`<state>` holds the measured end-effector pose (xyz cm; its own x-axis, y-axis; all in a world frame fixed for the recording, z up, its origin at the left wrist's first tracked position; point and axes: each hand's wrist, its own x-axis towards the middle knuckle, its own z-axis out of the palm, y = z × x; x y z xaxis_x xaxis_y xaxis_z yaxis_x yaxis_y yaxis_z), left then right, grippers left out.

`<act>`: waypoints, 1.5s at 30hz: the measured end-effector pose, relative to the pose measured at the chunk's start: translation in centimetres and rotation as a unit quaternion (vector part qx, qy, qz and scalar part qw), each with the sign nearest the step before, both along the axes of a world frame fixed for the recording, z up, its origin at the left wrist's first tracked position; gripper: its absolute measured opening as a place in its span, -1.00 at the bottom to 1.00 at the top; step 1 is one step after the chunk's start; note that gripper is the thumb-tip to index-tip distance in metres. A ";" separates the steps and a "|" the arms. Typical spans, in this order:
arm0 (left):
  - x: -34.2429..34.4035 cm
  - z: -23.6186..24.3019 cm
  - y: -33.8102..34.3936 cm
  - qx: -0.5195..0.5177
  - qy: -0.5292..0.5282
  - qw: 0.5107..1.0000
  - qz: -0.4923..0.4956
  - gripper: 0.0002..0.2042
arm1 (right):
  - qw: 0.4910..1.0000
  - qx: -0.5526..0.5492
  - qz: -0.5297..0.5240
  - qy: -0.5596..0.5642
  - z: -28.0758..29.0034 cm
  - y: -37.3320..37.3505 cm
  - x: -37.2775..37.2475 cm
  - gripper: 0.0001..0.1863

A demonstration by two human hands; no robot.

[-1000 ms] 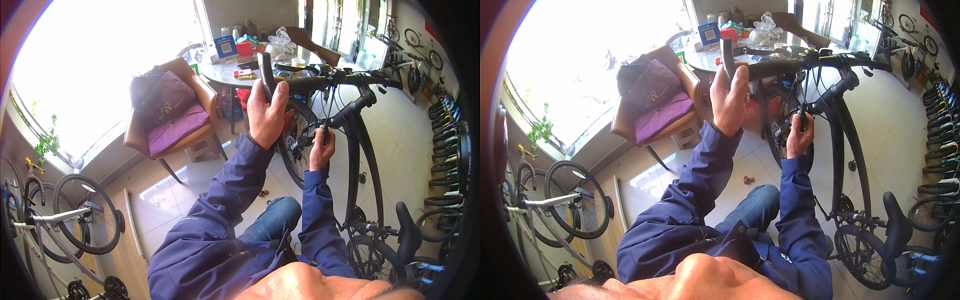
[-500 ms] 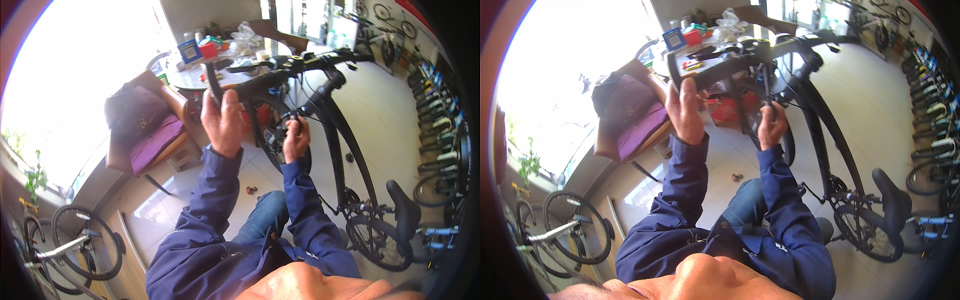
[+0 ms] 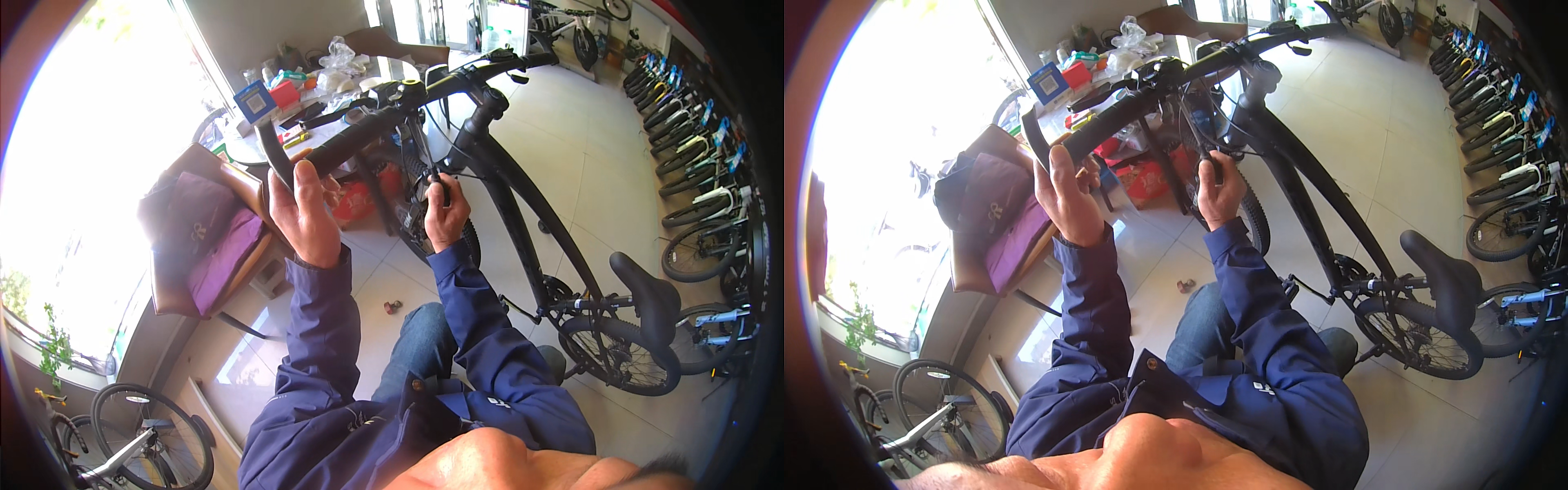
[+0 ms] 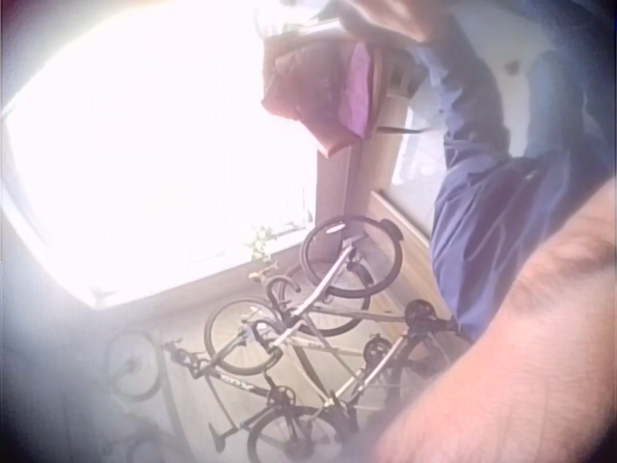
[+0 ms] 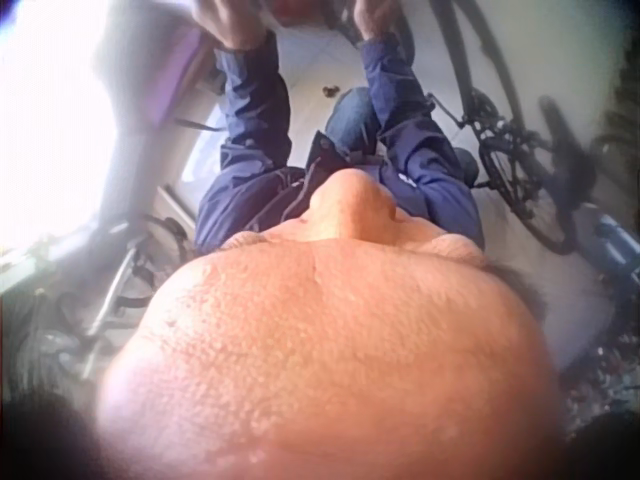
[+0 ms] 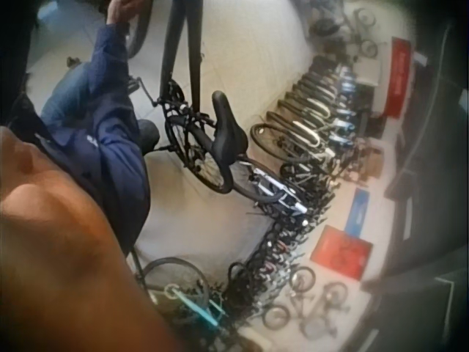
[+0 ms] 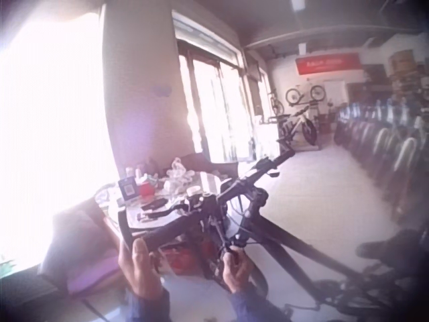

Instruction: The person adjusts the handlebar and brake lever using a screwdriver, then installs a red reflector on the seat post. The person tightens the seat post clamp and checks the handlebar alignment.

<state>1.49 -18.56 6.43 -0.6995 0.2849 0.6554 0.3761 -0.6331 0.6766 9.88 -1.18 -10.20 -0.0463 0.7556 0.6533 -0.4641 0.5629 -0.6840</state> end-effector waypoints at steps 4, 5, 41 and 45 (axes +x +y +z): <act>0.0 -0.1 -0.1 0.007 0.003 1.000 -0.003 -0.66 | 0.696 -0.183 0.693 0.031 -0.1 2.3 3.1 -0.46; 0.0 -0.2 -0.1 0.008 0.004 1.000 -0.003 -0.66 | 0.723 -0.200 0.662 0.007 -0.2 2.6 3.7 -0.49; -0.4 -0.5 0.0 -0.003 -0.008 1.000 -0.005 -0.58 | 0.909 -0.164 0.366 -0.115 -0.7 0.0 11.4 -0.52; -0.8 -1.7 -1.5 -0.037 -0.020 0.999 -0.013 -0.62 | 0.909 -0.130 0.211 -0.334 -2.5 -2.0 20.8 -0.63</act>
